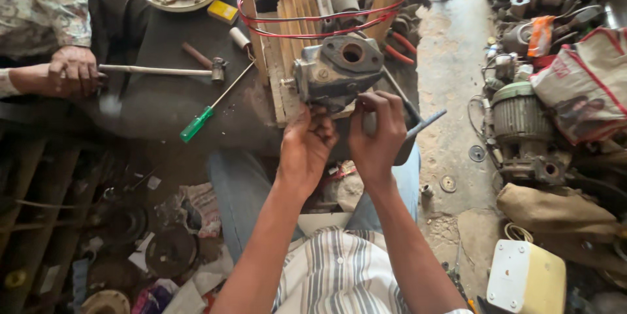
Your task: The person uses a T-handle screwdriver and a hammer to disassemble and reassemble an appliance motor and housing. They unscrew bolts, tap the metal housing with a hammer to loosen parts, and fit the stator and rotor components together.
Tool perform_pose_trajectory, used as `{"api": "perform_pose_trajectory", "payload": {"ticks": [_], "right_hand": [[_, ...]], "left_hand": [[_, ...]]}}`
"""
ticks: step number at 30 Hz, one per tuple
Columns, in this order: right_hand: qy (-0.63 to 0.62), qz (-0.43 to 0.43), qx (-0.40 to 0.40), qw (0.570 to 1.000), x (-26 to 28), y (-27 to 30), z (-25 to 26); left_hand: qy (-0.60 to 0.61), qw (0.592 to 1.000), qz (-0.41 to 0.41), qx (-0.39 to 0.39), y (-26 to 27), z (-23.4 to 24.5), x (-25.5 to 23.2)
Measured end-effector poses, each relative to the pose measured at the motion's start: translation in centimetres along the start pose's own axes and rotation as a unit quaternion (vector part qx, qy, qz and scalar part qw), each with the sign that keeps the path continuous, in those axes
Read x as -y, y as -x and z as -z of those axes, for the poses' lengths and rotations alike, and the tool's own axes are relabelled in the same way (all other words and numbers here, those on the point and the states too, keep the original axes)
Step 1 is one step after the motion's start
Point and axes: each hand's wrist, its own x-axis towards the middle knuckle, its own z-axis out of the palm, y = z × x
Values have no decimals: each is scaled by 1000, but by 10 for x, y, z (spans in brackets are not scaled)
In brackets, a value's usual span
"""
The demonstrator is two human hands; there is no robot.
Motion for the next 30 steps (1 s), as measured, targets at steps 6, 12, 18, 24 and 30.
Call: {"api": "perform_pose_trajectory", "payload": {"ticks": [6,12,18,24,30], "right_hand": [[-39,-100,23,994,-10,5,0],[-5,-47,12,999,-10,-3,-4],[-27,-51,14,998,-12,-3,-4],[-5,-162,40,986,-11,-4,-3],[-7,34,33,999,-3,-9,1]], "left_hand": [[-581,793,-176,-50,3,-15,-38],[-662,673,-315,-99,23,-64,-47],[-688,621,-359,-109,14,-51,-41],[-214,970,-63,-98,-2,-14,-9],[-391,913,-44,-113,2,-6,-15]]}}
